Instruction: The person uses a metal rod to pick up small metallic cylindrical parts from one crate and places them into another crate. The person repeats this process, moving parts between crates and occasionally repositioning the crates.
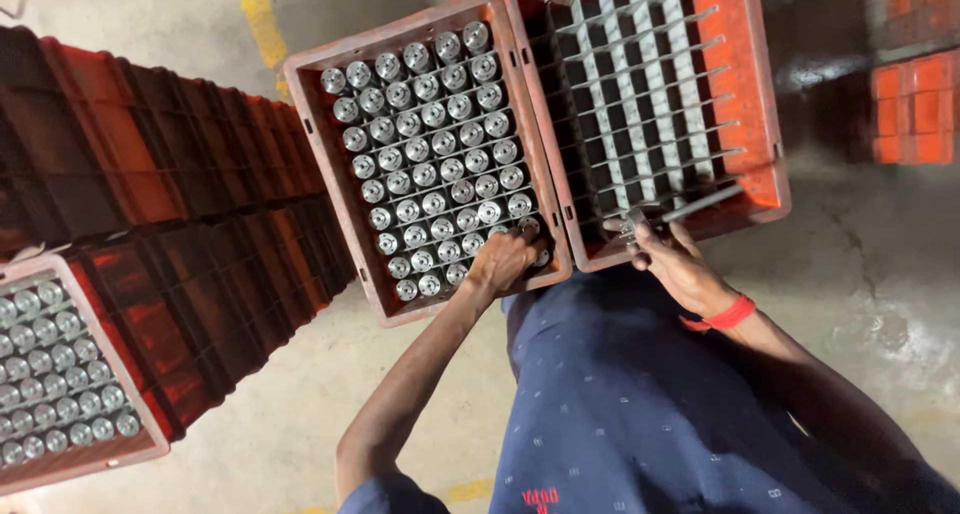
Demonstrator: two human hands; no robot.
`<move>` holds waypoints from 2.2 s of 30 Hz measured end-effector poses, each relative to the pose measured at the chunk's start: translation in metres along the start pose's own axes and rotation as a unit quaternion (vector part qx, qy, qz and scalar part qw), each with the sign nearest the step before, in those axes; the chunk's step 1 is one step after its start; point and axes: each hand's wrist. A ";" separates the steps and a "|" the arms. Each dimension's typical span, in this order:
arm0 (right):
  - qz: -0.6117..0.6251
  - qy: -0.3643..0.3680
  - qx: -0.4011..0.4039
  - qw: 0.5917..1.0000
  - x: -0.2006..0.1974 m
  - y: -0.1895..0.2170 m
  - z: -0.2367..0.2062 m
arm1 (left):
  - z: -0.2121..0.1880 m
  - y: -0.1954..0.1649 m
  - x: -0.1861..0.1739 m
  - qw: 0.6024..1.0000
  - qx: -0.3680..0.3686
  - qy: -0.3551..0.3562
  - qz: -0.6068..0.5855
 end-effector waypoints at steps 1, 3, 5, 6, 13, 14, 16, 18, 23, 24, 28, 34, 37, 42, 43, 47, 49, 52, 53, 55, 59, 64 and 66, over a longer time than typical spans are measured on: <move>-0.011 -0.001 -0.016 1.000 -0.001 -0.002 0.002 | 0.002 0.001 0.000 0.999 0.009 0.033 0.026; -0.032 -0.004 -0.049 0.998 -0.004 -0.006 0.005 | -0.004 0.001 -0.011 0.996 0.032 -0.077 -0.038; -0.103 -0.033 -0.048 0.993 -0.009 -0.008 0.007 | -0.016 0.001 -0.035 0.979 0.030 -0.153 -0.134; -0.138 -0.048 -0.045 0.988 -0.012 -0.007 0.007 | -0.030 -0.002 -0.049 0.964 0.013 -0.170 -0.203; -0.175 -0.012 -0.052 0.983 -0.026 0.025 0.020 | -0.052 -0.047 -0.109 0.639 -0.018 -0.493 -0.590; -0.185 -0.010 -0.044 0.982 -0.028 0.033 0.022 | -0.029 -0.063 -0.107 0.587 -0.145 -0.487 -0.630; -0.207 0.013 -0.058 0.977 -0.028 0.048 0.027 | 0.024 -0.088 -0.103 0.454 -0.379 -0.448 -0.670; -0.233 0.046 -0.098 0.966 -0.030 0.064 0.030 | 0.058 -0.108 -0.102 0.559 -0.367 -0.495 -0.554; -0.219 0.107 -0.134 0.961 -0.041 0.093 0.030 | 0.089 -0.162 -0.118 0.644 -0.411 -0.399 -0.506; -0.226 0.117 -0.147 0.956 -0.045 0.097 0.030 | 0.093 -0.170 -0.122 0.655 -0.413 -0.398 -0.491; -0.286 0.130 -0.153 0.937 -0.064 0.100 0.030 | 0.105 -0.187 -0.132 0.689 -0.416 -0.369 -0.465; -0.262 0.202 -0.100 0.938 -0.091 0.088 0.045 | 0.108 -0.190 -0.129 0.703 -0.364 -0.334 -0.512; -0.241 0.226 -0.056 0.942 -0.095 0.078 0.059 | 0.098 -0.189 -0.128 0.710 -0.359 -0.307 -0.522; -0.209 0.082 0.022 0.974 -0.100 0.061 0.070 | 0.066 -0.176 -0.110 0.740 -0.366 -0.254 -0.504; -0.192 0.062 0.005 0.979 -0.101 0.059 0.071 | 0.059 -0.173 -0.103 0.753 -0.373 -0.256 -0.478; -0.190 0.010 -0.071 0.979 -0.106 0.048 0.070 | 0.043 -0.161 -0.065 0.837 -0.396 -0.276 -0.257; -0.191 -0.008 -0.075 0.979 -0.104 0.042 0.068 | 0.040 -0.158 -0.047 0.872 -0.344 -0.293 -0.188; -0.163 -0.028 -0.054 0.985 -0.096 0.033 0.064 | 0.039 -0.155 -0.028 0.873 -0.287 -0.328 -0.217; -0.171 -0.028 -0.060 0.983 -0.092 0.030 0.063 | 0.036 -0.155 -0.024 0.865 -0.282 -0.337 -0.243; -0.181 -0.028 -0.071 0.980 -0.085 0.027 0.060 | 0.028 -0.151 -0.022 0.847 -0.268 -0.355 -0.291; -0.154 -0.046 -0.046 0.986 -0.080 0.022 0.053 | 0.005 -0.132 -0.030 0.802 -0.380 -0.365 -0.281; -0.133 -0.054 -0.041 0.989 -0.087 0.011 0.050 | -0.004 -0.086 -0.043 0.765 -0.448 -0.441 -0.138; -0.131 -0.042 -0.044 0.990 -0.091 0.006 0.050 | 0.004 -0.075 -0.046 0.766 -0.468 -0.405 -0.174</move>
Point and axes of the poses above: each hand's wrist, its own z-axis towards the middle knuckle, its own x-axis out of the palm, y = z × x, and after that the axes turned 2 degrees about -y, right-handed
